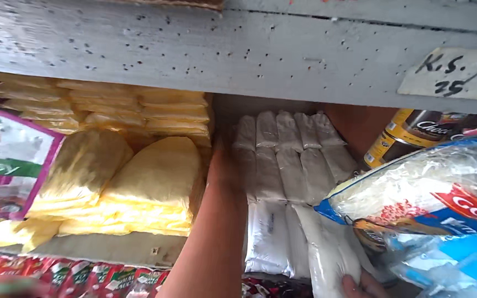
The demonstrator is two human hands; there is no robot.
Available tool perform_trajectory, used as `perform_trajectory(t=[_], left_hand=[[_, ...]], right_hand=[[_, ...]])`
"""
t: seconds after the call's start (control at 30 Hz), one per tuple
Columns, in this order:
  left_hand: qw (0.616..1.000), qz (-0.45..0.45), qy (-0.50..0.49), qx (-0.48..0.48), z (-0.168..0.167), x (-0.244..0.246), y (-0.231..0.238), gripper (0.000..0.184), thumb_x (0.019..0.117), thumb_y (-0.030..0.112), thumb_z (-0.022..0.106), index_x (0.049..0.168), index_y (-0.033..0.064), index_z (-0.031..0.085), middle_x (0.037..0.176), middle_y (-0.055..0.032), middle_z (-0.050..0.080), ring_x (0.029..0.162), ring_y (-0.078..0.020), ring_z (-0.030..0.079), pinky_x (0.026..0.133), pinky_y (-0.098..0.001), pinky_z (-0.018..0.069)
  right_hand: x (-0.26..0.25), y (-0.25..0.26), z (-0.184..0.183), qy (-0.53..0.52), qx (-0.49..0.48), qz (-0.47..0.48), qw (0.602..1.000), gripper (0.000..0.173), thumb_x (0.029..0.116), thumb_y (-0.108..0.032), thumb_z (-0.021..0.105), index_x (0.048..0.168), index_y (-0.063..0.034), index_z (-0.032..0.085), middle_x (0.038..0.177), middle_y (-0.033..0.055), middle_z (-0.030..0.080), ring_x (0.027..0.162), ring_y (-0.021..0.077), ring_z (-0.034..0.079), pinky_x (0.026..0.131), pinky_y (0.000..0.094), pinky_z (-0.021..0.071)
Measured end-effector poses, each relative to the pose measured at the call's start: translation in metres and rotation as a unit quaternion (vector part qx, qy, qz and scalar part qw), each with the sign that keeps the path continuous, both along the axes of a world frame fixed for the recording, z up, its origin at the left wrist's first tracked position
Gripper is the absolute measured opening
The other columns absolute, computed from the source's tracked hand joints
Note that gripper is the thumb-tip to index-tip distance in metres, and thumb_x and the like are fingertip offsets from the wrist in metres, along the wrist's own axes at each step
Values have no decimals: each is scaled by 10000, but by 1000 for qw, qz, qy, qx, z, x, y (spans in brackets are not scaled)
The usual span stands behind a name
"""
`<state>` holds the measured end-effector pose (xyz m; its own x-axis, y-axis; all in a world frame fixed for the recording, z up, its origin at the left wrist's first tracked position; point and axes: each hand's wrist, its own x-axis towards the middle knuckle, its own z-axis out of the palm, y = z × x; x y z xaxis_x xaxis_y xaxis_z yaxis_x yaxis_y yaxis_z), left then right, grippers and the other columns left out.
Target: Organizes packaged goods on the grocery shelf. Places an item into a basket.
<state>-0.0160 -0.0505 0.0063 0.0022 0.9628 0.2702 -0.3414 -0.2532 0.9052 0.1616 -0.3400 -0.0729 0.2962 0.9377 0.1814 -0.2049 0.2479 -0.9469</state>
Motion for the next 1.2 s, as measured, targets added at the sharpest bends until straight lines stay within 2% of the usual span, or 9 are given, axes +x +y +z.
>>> perform_trajectory(t=[0.13, 0.17, 0.27, 0.4, 0.53, 0.67, 0.83, 1.03, 1.2], left_hand=[[935, -53, 343, -72, 39, 13, 44, 439, 1118, 219, 426, 1521, 47, 428, 1547, -117, 475, 1407, -197, 469, 1169, -357, 391], [930, 30, 363, 51, 2, 27, 81, 432, 1089, 271, 493, 1372, -45, 573, 1355, -255, 612, 1237, -346, 612, 1024, -463, 516], [906, 20, 421, -36, 14, 47, 100, 506, 1065, 399, 528, 1307, -33, 628, 1324, -274, 628, 1255, -425, 595, 1057, -588, 468], [952, 26, 300, -58, 37, 52, 29, 591, 971, 344, 692, 1416, -6, 521, 1344, -281, 597, 1238, -431, 593, 1021, -594, 494], [977, -121, 175, -12, 29, 34, -51, 638, 1007, 235, 656, 1534, 6, 381, 1483, -271, 489, 1343, -378, 513, 1087, -544, 445], [949, -241, 175, -99, 9, -1, -105, 614, 1050, 370, 573, 1531, 42, 377, 1349, -239, 589, 1116, -316, 638, 906, -468, 547], [945, -239, 221, -35, -18, -34, -118, 519, 966, 191, 714, 1388, -34, 510, 1148, -197, 681, 1013, -220, 689, 922, -393, 573], [953, -172, 248, 2, -40, -67, -121, 599, 913, 120, 761, 1421, -40, 487, 1217, -223, 659, 1081, -236, 683, 980, -396, 558], [949, -182, 258, -5, -63, -91, -137, 732, 862, 77, 782, 1488, -16, 414, 1266, -208, 642, 1079, -217, 686, 953, -373, 575]], right_hand=[[-11, 8, 1, 1, -21, -11, 1000, 241, 1004, -14, 471, 1111, -153, 637, 930, -78, 777, 843, 41, 739, 808, 261, 625], [-14, 13, 2, 6, -25, -18, 1000, 230, 1003, -11, 458, 1127, -123, 617, 929, -62, 773, 837, 58, 742, 795, 272, 632], [-26, 30, 4, 29, -31, -29, 999, 213, 971, -105, 544, 1176, -77, 594, 939, -17, 760, 832, 99, 747, 769, 304, 644], [-41, 43, 17, 27, -57, -51, 997, 231, 987, -85, 463, 1189, -48, 568, 914, -10, 740, 802, 88, 739, 742, 286, 643], [-48, 55, 32, 2, -58, -54, 997, 245, 1051, -92, 423, 1261, -12, 522, 934, 8, 713, 821, 85, 725, 758, 282, 633], [-54, 80, 46, -31, -40, -24, 998, 252, 1047, -73, 449, 1280, 11, 497, 991, 36, 694, 876, 98, 713, 806, 298, 623], [-75, 119, 55, -24, -55, 2, 998, 303, 1002, 57, 514, 1303, 22, 504, 1040, 95, 665, 911, 144, 683, 824, 331, 596], [-90, 136, 57, 88, -125, 92, 984, 296, 1113, -208, 409, 1308, -14, 519, 1075, 124, 686, 969, 185, 697, 866, 357, 591], [-96, 146, 52, 80, -162, 96, 979, 256, 1059, -63, 512, 1304, 7, 492, 1056, 132, 687, 937, 191, 708, 857, 363, 602]])
